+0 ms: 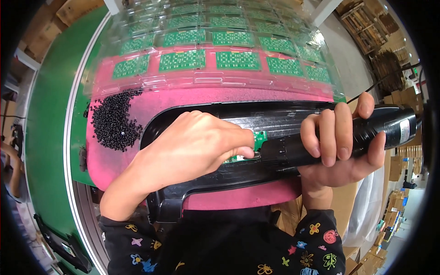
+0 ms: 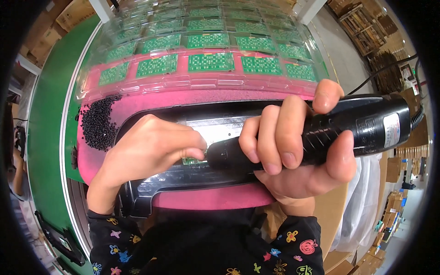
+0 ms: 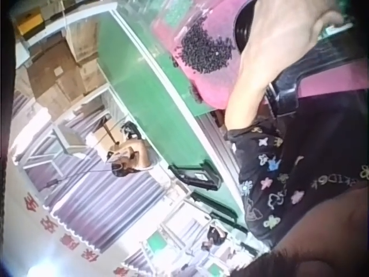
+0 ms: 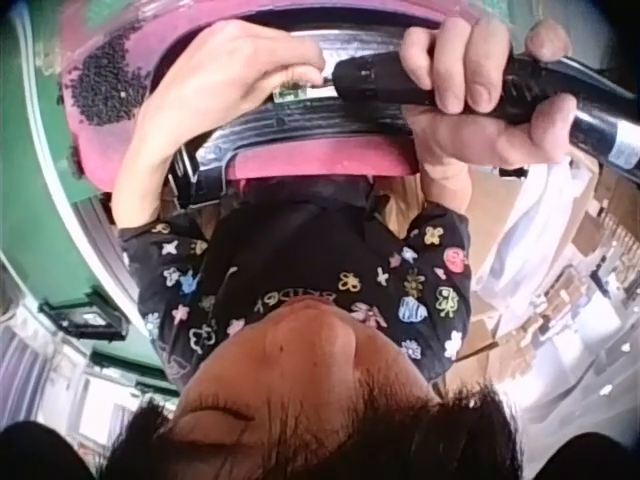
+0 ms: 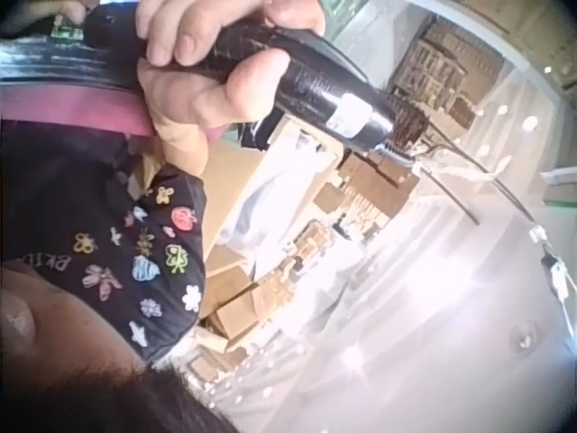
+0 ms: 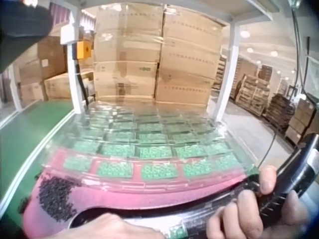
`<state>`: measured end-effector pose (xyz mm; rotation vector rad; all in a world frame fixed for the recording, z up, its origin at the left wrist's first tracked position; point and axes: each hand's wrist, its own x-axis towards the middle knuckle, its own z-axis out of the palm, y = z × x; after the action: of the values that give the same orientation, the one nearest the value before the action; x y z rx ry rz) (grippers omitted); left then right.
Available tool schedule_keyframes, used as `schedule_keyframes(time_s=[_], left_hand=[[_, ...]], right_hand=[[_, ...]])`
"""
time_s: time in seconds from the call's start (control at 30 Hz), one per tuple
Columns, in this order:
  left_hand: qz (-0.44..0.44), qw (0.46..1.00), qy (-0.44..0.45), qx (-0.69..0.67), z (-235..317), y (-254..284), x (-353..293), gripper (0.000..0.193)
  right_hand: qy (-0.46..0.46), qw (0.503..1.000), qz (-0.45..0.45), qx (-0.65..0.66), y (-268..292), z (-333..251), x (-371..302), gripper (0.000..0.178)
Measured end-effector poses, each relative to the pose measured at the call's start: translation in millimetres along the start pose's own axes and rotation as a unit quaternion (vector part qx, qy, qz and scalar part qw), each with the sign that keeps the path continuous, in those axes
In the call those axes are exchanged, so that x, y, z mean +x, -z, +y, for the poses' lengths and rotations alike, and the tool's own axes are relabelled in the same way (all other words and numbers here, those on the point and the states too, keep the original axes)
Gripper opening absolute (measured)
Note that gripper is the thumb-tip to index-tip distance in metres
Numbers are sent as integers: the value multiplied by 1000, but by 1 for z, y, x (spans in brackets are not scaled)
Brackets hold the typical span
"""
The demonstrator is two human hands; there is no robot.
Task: Assemble circuit boards into plastic housings using an electric screwdriver and place finished products into a shipping box.
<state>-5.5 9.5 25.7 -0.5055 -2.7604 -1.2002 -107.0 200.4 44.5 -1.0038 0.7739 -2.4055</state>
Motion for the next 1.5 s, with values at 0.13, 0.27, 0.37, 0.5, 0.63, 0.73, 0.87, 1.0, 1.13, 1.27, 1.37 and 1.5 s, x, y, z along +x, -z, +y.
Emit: schedule_keyframes(time_s=[0.13, 0.27, 0.37, 0.5, 0.63, 0.73, 0.87, 1.0, 1.13, 1.27, 1.37, 1.5], left_hand=[[29, 999, -4, -16, -2, -2, -1, 12], [30, 998, 8, -55, -7, -4, -1, 15], [18, 999, -10, -46, -7, -4, -3, 18], [7, 1000, -11, -17, -4, -4, -2, 20], [3, 1000, -10, -9, -3, -3, -1, 20], [13, 1000, -15, -15, -3, -4, -2, 19], [15, 998, -32, -46, -3, -4, -1, 15], [-14, 992, -44, -116, -5, -5, 3, 11], [-15, 992, -48, -113, -4, -4, 1, 10], [-54, 990, 6, -132, -7, -4, -3, 10], [-14, 999, 48, -7, -13, -3, -3, 9], [110, 993, 23, -21, -11, 2, 2, 9]], right_hand=[[19, 1000, -12, 7, 1, -7, 1, 29], [67, 998, -5, 18, 0, -13, 0, 29], [93, 996, 7, 1, -2, -13, -3, 30], [120, 992, 3, -38, -9, -8, -8, 31], [127, 989, -5, -72, -12, -5, -11, 35], [147, 987, -21, -63, -11, -2, -11, 38], [166, 983, -40, -63, -10, -3, -11, 38], [172, 980, -63, -71, -12, -8, -12, 38], [186, 976, -90, -65, -10, -4, -10, 38], [164, 980, -93, -67, -6, -4, -11, 41], [128, 985, -55, -97, -7, 1, -8, 42], [-81, 976, -110, -170, 3, -23, 1, 47]])
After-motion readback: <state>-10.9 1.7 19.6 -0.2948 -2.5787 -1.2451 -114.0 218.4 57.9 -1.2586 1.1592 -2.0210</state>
